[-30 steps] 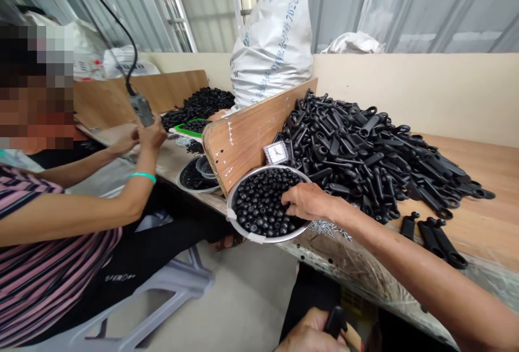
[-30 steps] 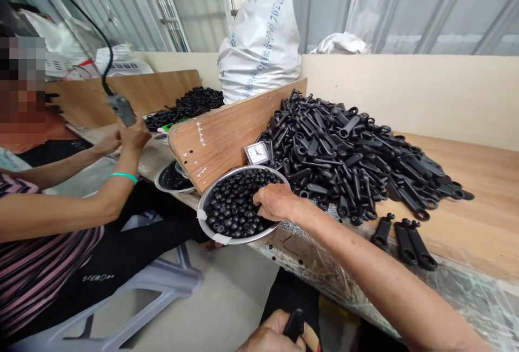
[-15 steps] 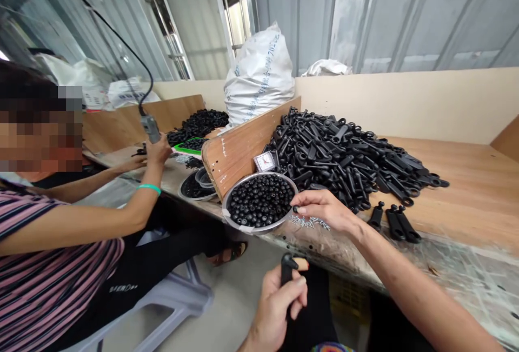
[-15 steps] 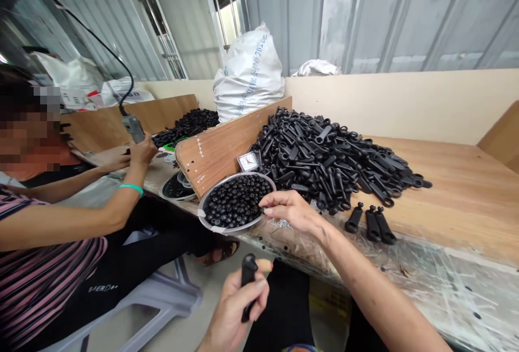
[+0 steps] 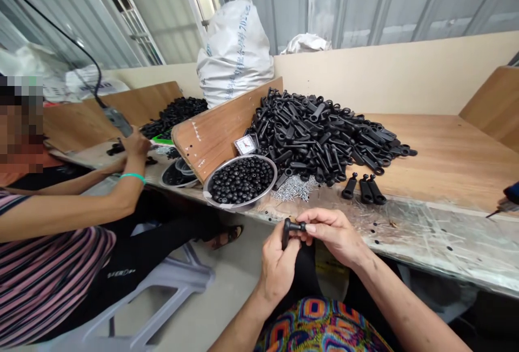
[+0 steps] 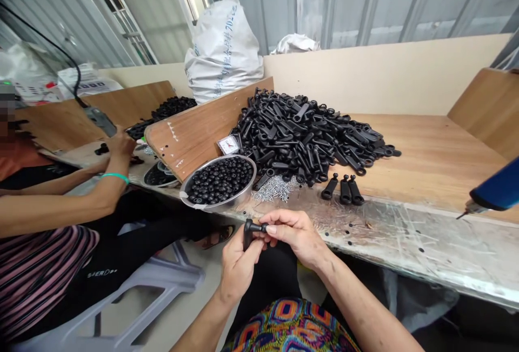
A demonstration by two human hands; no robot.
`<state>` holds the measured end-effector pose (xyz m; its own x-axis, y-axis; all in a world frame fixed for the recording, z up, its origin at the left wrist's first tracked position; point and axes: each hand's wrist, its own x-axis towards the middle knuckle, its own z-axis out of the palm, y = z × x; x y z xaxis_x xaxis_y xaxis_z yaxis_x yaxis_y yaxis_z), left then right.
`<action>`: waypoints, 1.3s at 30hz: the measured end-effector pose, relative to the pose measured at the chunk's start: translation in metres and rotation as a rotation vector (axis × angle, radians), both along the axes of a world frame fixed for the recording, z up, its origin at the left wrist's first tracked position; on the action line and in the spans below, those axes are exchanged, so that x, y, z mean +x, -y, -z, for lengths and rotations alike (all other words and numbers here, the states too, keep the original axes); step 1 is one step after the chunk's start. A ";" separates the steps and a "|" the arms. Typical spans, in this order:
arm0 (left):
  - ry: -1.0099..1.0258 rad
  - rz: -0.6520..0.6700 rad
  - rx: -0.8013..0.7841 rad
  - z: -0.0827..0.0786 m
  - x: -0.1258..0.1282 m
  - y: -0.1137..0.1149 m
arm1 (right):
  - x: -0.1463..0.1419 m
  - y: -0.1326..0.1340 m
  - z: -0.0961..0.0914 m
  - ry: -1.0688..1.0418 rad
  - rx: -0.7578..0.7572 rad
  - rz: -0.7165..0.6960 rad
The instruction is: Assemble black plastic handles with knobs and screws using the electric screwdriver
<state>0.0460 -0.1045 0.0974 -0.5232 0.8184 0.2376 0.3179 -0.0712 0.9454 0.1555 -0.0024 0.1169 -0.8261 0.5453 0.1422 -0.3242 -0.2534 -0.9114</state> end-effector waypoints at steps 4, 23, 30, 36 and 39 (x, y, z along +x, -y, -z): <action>-0.186 -0.057 -0.020 0.004 0.002 -0.002 | 0.004 0.003 0.005 0.006 0.025 0.080; -0.269 -0.064 -0.121 0.022 0.012 -0.016 | 0.018 0.012 0.021 0.115 0.040 0.265; -0.310 -0.041 -0.127 0.020 0.015 -0.018 | 0.019 0.008 0.034 0.103 -0.073 0.307; -0.345 -0.025 -0.125 0.026 0.015 -0.018 | 0.021 0.011 0.041 0.108 -0.118 0.321; -0.351 0.001 -0.137 0.029 0.017 -0.018 | 0.024 0.011 0.042 0.112 -0.144 0.329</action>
